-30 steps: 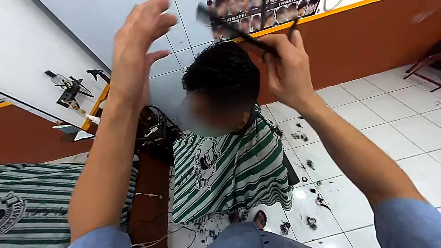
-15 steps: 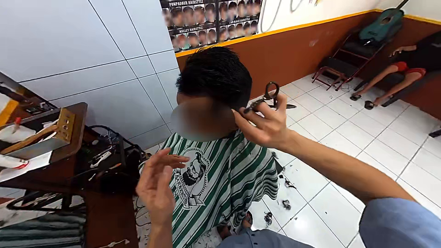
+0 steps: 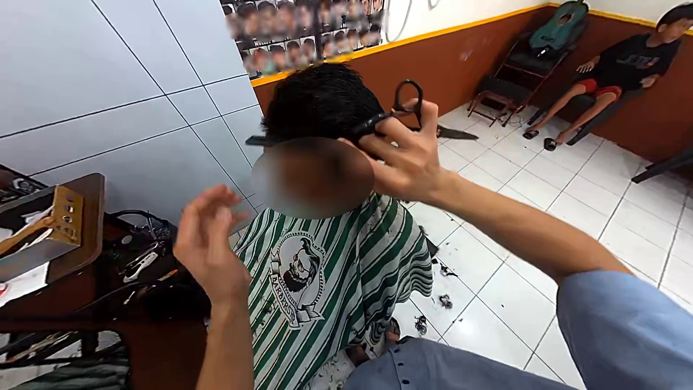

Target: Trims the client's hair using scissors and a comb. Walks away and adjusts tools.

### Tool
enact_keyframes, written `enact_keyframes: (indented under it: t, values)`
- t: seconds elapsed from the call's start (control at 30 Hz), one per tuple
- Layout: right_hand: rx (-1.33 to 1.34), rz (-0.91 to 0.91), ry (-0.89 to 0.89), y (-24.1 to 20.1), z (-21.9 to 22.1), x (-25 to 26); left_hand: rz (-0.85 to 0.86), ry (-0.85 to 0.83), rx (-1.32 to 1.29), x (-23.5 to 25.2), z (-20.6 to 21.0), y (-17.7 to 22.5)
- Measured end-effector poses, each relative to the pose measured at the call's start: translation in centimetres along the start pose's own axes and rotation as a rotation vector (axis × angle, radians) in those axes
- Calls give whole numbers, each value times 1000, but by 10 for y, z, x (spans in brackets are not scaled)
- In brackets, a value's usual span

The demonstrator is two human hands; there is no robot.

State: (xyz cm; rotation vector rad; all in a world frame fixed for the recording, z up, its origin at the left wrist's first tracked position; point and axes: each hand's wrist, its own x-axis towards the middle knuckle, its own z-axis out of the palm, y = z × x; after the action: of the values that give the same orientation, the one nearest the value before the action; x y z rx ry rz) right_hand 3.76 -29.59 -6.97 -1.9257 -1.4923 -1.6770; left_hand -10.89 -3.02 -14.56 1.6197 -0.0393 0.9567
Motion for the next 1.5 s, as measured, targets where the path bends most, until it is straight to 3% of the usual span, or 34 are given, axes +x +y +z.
enact_keyframes:
  t: [0.07, 0.13, 0.2, 0.27, 0.4, 0.5, 0.6, 0.7, 0.8, 0.93, 1.03, 1.1, 1.13, 1.23, 1.3, 1.37, 1.43, 1.5]
  values:
    - [11, 83, -44, 20, -1, -7, -50, -46, 79, 33, 5, 6]
    - [111, 375, -94, 45, -10, -18, -81, -93, 131, 54, 8, 13]
    - [350, 650, -144, 67, -13, -25, -107, -104, 173, 66, 11, 22]
    - [670, 707, -183, 79, -4, -25, -170, -61, 219, 81, 25, 35]
    - [1072, 468, -296, 90, 19, -29, -284, 9, 301, 97, 54, 57]
    - [1041, 210, -383, 113, 22, -59, -336, 67, 393, 94, 77, 71]
    - [1156, 136, -331, 149, 30, -90, -353, 145, 450, 88, 105, 85]
    - [1387, 287, -251, 177, 50, -82, -256, 195, 526, 82, 136, 95]
    - [1409, 327, -297, 174, 77, -40, -85, 118, 597, 59, 174, 96]
    - [1525, 153, -378, 154, 99, 1, 149, -98, 511, -11, 212, 93]
    - [1478, -89, -391, 168, 91, -23, 193, 28, 547, -46, 169, 98]
    - [1498, -172, -407, 187, 93, -42, 105, 205, 598, -45, 131, 102]
    - [1572, -124, -411, 197, 97, -43, 23, 292, 619, -37, 118, 104]
    - [1734, 249, -371, 195, 120, -27, -245, 432, 670, 6, 102, 107]
    - [1751, 296, -382, 180, 137, -19, -386, 479, 690, 44, 106, 104]
    - [1807, 84, -360, 169, 143, -29, -480, 478, 733, 76, 116, 103]
    - [1771, -238, -281, 173, 149, -52, -555, 444, 811, 103, 135, 105]
    - [1798, -399, -238, 190, 165, -79, -592, 385, 920, 121, 158, 105]
